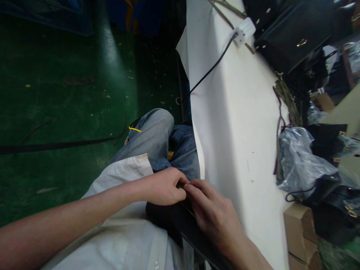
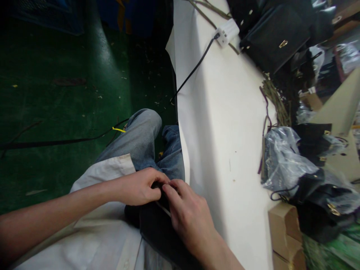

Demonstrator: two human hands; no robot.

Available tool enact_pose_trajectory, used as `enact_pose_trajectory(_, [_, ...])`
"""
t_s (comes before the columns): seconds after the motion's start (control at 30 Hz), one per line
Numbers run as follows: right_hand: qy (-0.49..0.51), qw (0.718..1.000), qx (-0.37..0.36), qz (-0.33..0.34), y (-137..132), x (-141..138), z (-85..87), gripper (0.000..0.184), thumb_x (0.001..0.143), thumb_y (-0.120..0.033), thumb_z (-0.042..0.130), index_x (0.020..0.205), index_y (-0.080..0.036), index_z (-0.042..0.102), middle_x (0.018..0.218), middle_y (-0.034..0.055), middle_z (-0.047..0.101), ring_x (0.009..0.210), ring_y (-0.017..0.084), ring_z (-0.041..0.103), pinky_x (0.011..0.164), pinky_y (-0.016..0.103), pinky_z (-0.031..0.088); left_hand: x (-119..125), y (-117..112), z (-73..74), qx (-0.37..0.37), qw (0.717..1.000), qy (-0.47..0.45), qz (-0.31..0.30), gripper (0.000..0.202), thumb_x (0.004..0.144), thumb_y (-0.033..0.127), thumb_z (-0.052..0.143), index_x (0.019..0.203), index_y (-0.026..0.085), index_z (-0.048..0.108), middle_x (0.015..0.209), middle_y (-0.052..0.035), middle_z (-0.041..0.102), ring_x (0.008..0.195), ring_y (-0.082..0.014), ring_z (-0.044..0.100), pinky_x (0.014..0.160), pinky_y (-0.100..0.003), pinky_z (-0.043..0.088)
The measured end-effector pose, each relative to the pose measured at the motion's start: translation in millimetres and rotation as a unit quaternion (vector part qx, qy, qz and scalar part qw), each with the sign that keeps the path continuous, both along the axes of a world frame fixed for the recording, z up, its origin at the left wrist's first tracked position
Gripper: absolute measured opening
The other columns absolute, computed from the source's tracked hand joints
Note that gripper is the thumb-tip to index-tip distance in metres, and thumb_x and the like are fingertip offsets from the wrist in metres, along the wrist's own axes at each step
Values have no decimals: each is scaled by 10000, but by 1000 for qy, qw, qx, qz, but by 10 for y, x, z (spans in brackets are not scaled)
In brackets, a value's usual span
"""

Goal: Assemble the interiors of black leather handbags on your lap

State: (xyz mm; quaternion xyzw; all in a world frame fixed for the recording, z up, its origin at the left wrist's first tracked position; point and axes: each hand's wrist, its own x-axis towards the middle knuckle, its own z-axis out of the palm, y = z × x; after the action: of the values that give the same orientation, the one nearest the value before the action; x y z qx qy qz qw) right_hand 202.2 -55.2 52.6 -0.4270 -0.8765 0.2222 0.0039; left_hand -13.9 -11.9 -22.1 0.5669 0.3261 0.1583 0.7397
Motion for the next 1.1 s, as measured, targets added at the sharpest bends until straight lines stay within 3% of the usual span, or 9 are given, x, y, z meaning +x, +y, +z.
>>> enact_pose_trajectory(0.17, [-57,997,-31,43,76,-46,77,320,1055,-36,465,1281,-208,613,1191,118,705,914,245,713,695,318,585,-10,7,13,3,1000,2,-9,187,783,182,615,889,177,770,878,-3,790,833,-200,682,764,-276,506])
enact_pose_trajectory(0.3, [-43,996,-63,40,183,-10,77,236,1086,-51,437,1164,-216,587,1138,87,663,785,197,638,639,295,516,-11,3,16,6,1000,9,-7,93,791,193,619,816,186,708,820,8,749,786,-185,658,701,-281,457])
enact_pose_trajectory(0.4, [0,995,-82,54,257,73,57,203,1100,-79,454,1153,-221,589,1201,95,654,884,204,651,733,308,539,1,-12,9,11,1000,13,3,119,805,189,625,860,191,730,794,17,735,758,-183,662,662,-280,451])
enact_pose_trajectory(0.5, [38,995,-68,67,272,150,36,198,1105,-91,479,1183,-228,599,1253,104,662,1026,234,663,831,334,556,9,-26,-6,29,999,22,31,240,823,157,626,996,197,788,970,-11,801,939,-215,732,818,-292,537])
enact_pose_trajectory(0.6, [61,994,-70,57,222,191,18,219,1093,-66,478,1164,-233,600,1186,88,682,1006,221,670,821,318,555,-13,-29,-9,57,997,29,46,217,834,128,644,940,203,818,1086,-40,806,1084,-238,737,1001,-322,549])
enact_pose_trajectory(0.7, [83,994,-64,35,141,207,8,230,1089,-49,479,1140,-232,608,1142,79,686,967,195,683,810,291,557,-61,-31,36,79,996,22,31,185,825,113,686,875,212,835,1057,-31,801,1032,-221,748,981,-307,564])
enact_pose_trajectory(0.83, [107,992,-70,13,50,228,23,230,1103,-48,484,1128,-231,621,1108,67,683,936,162,695,803,249,555,-98,-57,146,120,992,42,-9,204,823,139,735,951,231,864,1102,-36,809,1013,-231,765,941,-312,584])
enact_pose_trajectory(0.97, [115,990,-82,13,36,250,50,232,1100,-49,486,1109,-234,625,1091,64,684,958,163,702,815,237,561,-42,-92,204,178,981,79,-20,121,874,230,765,946,235,862,1113,-48,806,1005,-250,780,907,-327,596])
enact_pose_trajectory(1.1, [116,989,-90,21,80,254,88,219,1105,-66,493,1134,-233,631,1107,69,686,948,165,702,804,239,562,20,-89,227,221,973,55,-44,116,897,191,734,889,221,846,1060,-51,810,941,-239,781,833,-308,590])
